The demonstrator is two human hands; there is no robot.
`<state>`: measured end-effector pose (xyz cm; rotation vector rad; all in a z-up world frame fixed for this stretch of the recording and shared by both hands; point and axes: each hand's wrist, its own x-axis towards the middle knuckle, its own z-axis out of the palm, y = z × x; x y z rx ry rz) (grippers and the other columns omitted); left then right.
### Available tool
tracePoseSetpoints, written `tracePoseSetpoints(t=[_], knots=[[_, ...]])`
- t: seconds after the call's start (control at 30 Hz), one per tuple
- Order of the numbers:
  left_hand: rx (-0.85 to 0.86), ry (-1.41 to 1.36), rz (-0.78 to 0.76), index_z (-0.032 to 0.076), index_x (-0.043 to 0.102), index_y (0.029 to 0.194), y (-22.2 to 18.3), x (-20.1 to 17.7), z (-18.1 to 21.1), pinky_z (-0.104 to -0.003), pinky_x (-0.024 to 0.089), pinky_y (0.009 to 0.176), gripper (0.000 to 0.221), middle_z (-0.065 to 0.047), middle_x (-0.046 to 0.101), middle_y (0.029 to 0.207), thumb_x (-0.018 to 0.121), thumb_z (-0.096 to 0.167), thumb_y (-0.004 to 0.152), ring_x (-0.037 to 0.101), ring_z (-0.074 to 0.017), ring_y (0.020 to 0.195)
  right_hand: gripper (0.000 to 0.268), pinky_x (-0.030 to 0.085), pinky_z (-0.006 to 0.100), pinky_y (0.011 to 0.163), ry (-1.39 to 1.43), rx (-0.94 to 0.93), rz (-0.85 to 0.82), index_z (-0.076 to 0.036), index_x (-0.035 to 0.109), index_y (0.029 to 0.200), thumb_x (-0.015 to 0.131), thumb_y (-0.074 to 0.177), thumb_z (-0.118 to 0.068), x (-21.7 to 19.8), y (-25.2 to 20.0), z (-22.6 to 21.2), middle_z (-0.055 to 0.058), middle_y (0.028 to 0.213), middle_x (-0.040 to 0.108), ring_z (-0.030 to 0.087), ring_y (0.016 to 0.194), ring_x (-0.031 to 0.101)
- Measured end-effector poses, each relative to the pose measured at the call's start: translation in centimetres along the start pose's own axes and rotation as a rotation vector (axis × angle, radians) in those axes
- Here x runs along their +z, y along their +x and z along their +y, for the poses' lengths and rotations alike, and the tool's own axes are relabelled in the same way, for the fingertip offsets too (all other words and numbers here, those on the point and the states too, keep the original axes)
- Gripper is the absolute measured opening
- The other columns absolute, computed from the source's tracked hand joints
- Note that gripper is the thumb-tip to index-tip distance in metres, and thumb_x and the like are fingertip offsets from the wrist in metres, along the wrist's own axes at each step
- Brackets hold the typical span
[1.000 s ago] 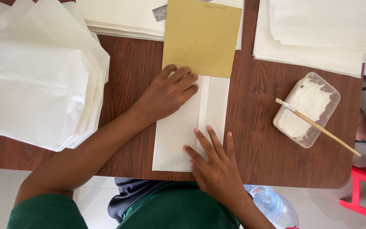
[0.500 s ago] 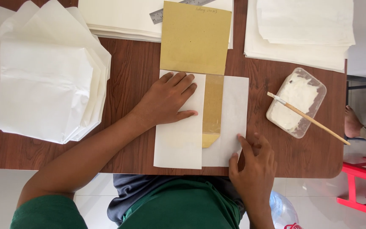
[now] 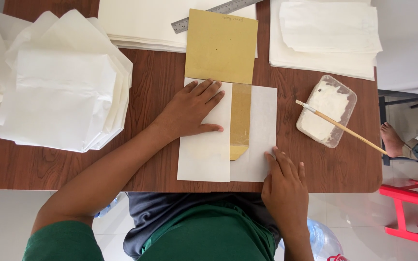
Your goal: Manually assembling paper bags by folding paper sheets around a template and applying glue with a brush.
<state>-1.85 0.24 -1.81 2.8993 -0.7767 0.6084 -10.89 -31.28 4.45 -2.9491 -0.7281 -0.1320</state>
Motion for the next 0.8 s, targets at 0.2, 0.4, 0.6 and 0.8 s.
tracePoseSetpoints(t=[0.2, 0.4, 0.6, 0.8], knots=[[0.005, 0.112, 0.003, 0.009, 0.061, 0.135, 0.4, -1.0, 0.3, -0.049, 0.045, 0.101, 0.089, -0.009, 0.056, 0.140, 0.053, 0.085, 0.089, 0.049, -0.0275, 0.130, 0.039, 0.033, 0.066, 0.115, 0.044, 0.008, 0.108, -0.011, 0.064, 0.129, 0.056, 0.091, -0.005, -1.0, 2.7, -2.2, 0.008, 0.147, 0.058, 0.032, 0.136, 0.053], [-0.021, -0.043, -0.292, 0.008, 0.055, 0.146, 0.7, -2.8, 1.1, -0.052, 0.040, 0.114, 0.078, -0.015, 0.050, 0.149, 0.060, 0.066, 0.094, 0.045, -0.0313, 0.141, 0.035, 0.046, 0.052, 0.105, 0.579, -0.042, 0.275, -0.006, 0.068, 0.123, 0.057, 0.091, 0.006, -0.5, 12.5, -4.0, 0.015, 0.125, 0.062, 0.038, 0.122, 0.061], [-0.051, -0.146, -0.357, 0.007, 0.039, 0.158, 0.2, -2.2, 0.8, -0.055, 0.025, 0.124, 0.094, -0.017, 0.036, 0.164, 0.045, 0.077, 0.095, 0.035, -0.0328, 0.151, 0.029, 0.039, 0.056, 0.110, 0.722, -0.043, 0.287, -0.005, 0.058, 0.127, 0.052, 0.100, 0.004, 4.7, 22.2, 0.0, 0.016, 0.132, 0.049, 0.041, 0.130, 0.051], [-0.053, -0.218, -0.373, 0.009, 0.028, 0.163, 0.2, -2.8, 0.1, -0.051, 0.022, 0.126, 0.106, -0.015, 0.026, 0.169, 0.040, 0.086, 0.090, 0.029, -0.0320, 0.155, 0.040, 0.034, 0.049, 0.113, 0.531, -0.082, 0.139, -0.011, 0.048, 0.139, 0.040, 0.103, 0.006, 4.8, 23.4, 0.3, 0.010, 0.133, 0.053, 0.035, 0.135, 0.043]])
